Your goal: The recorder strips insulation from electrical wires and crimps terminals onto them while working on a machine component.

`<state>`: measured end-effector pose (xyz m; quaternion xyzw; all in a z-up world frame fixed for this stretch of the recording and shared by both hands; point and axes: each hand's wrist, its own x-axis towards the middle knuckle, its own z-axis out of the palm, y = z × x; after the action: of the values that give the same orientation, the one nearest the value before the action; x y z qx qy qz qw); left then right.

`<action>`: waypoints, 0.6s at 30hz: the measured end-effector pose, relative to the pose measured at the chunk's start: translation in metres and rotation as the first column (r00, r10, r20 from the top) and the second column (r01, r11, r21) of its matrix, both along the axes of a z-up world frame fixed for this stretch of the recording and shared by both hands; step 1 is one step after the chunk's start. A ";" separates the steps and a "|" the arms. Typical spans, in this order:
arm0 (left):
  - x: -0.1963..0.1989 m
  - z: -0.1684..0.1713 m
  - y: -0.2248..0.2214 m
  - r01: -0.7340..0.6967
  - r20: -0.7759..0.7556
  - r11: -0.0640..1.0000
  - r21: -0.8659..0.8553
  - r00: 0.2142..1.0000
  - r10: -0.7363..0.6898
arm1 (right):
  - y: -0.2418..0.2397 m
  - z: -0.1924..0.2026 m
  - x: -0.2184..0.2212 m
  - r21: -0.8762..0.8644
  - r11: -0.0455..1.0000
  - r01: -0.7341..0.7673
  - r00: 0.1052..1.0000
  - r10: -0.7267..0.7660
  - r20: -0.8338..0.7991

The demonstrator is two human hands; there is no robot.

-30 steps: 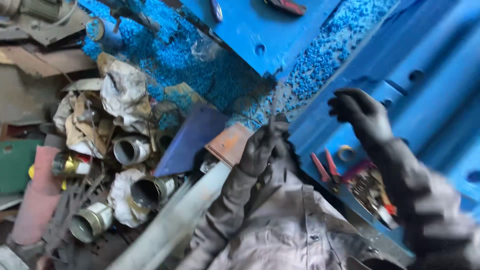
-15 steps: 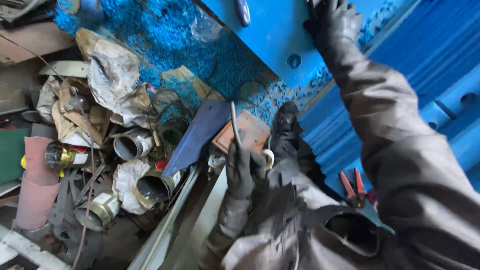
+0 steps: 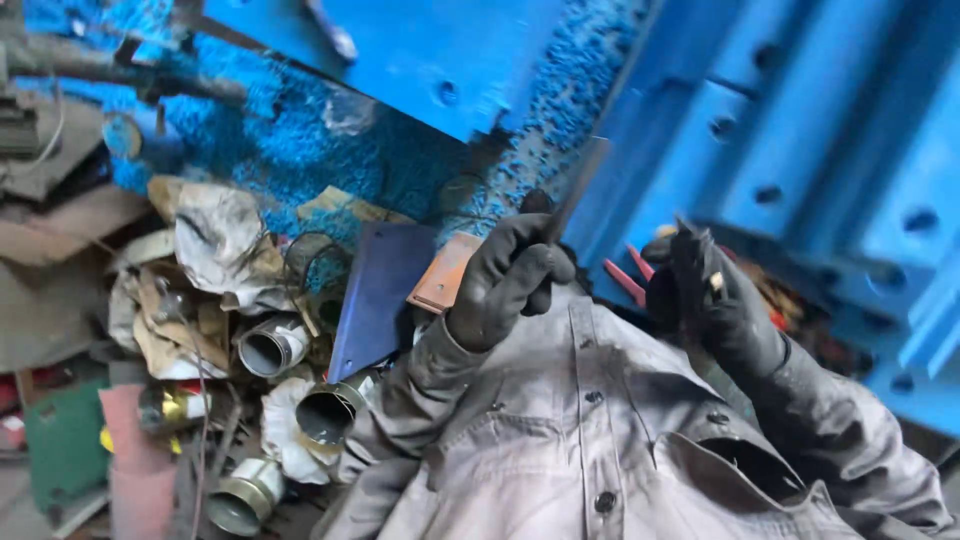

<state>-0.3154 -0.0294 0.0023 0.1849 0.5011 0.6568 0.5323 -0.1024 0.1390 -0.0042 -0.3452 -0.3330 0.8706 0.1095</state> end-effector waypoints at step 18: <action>0.217 0.042 0.009 0.341 -0.119 0.936 -0.085 0.929 -0.350 | -0.039 0.035 0.239 0.474 0.854 -0.213 0.937 0.316 -0.148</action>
<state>-0.0986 -0.0207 0.0448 0.2965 0.5151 0.5232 0.6107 0.1371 0.1000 0.0310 -0.1622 -0.5558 0.8090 0.1012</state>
